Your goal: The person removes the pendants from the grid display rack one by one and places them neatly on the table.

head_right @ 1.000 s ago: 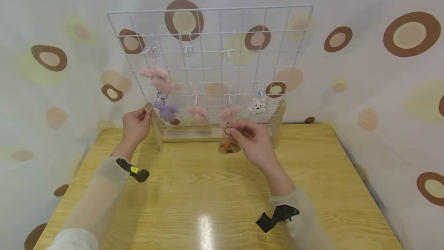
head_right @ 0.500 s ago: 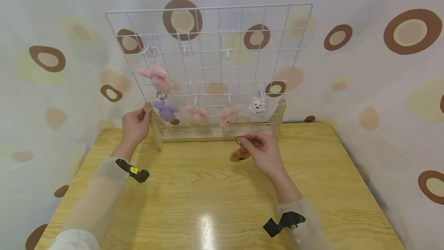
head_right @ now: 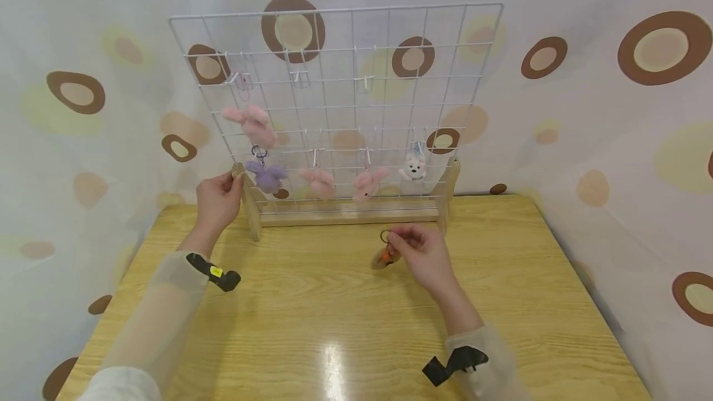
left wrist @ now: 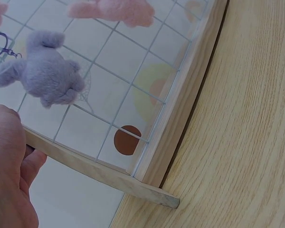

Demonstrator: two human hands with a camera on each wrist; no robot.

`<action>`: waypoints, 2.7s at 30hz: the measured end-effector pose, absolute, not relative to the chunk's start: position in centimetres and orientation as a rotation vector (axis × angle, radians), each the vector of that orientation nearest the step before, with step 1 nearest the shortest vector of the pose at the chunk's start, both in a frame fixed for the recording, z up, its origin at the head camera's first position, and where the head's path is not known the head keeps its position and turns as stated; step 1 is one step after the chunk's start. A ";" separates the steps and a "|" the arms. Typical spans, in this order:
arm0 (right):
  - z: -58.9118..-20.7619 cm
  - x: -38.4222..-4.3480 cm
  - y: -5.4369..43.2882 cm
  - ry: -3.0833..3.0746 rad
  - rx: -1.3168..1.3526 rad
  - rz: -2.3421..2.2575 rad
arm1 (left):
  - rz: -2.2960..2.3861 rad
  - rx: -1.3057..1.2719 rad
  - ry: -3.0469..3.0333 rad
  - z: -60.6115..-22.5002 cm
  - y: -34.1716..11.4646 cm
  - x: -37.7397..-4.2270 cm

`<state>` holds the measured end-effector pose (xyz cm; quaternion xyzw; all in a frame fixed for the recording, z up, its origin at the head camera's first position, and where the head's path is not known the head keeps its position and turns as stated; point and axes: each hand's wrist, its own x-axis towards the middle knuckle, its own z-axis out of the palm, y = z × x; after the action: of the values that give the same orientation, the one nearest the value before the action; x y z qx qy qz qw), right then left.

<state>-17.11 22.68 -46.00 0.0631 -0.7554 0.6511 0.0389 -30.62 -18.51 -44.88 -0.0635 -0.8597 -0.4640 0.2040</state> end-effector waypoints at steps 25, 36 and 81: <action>-49.8 -17.4 23.0 -2.309 0.033 2.063 | -1.309 -0.179 -2.391 -45.1 -18.6 -30.7; -50.1 -19.6 22.7 -2.334 0.012 1.995 | -1.315 -0.163 -2.397 -45.0 -18.5 -30.7; -51.4 -24.5 23.5 -2.614 0.055 1.650 | -1.304 -0.187 -2.405 -45.4 -18.9 -30.7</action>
<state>-24.51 23.46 -51.44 0.0179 -0.8452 0.5336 0.0251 -30.70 -18.94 -45.42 -0.0668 -0.8596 -0.4661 0.1986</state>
